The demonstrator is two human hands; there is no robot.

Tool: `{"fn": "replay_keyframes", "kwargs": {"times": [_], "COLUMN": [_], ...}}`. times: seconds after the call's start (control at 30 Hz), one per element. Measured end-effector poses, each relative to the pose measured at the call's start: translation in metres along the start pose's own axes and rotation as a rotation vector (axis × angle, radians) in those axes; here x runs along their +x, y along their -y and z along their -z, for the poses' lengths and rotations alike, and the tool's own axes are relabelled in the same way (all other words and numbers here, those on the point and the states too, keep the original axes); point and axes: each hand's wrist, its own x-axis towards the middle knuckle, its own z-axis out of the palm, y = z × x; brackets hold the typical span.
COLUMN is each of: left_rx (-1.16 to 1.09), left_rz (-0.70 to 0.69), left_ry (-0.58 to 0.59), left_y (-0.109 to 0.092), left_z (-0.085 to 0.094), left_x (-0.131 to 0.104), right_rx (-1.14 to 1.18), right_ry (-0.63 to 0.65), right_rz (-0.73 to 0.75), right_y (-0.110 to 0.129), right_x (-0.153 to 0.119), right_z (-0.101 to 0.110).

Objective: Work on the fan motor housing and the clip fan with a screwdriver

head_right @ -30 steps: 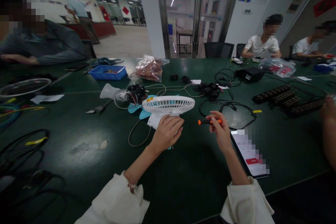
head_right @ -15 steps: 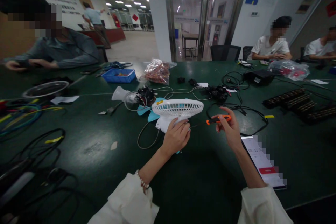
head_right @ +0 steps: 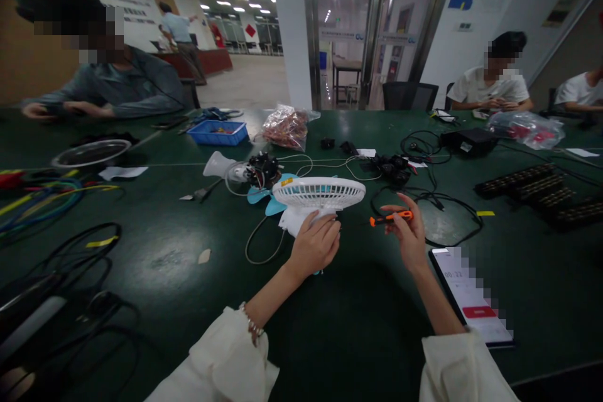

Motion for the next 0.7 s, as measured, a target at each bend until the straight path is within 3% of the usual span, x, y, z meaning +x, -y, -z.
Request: {"fn": "replay_keyframes", "kwargs": {"times": [0.2,0.4,0.7], "left_rx": [0.0,0.013,0.01], "left_rz": [0.001,-0.005,0.002], "left_ry": [-0.018,-0.018,-0.012], "left_y": [0.0,0.0,0.001], "left_z": [0.0,0.0,0.0], "left_x": [0.001,0.002,0.003], "right_rx": [-0.295,-0.175,-0.25], "right_ry": [-0.153,-0.031,-0.073], "right_rz": [0.06,0.034,-0.02], "right_y": [-0.006,-0.01,-0.008], "right_x": [0.002,0.002,0.003], "right_z": [0.001,0.009,0.007]}}
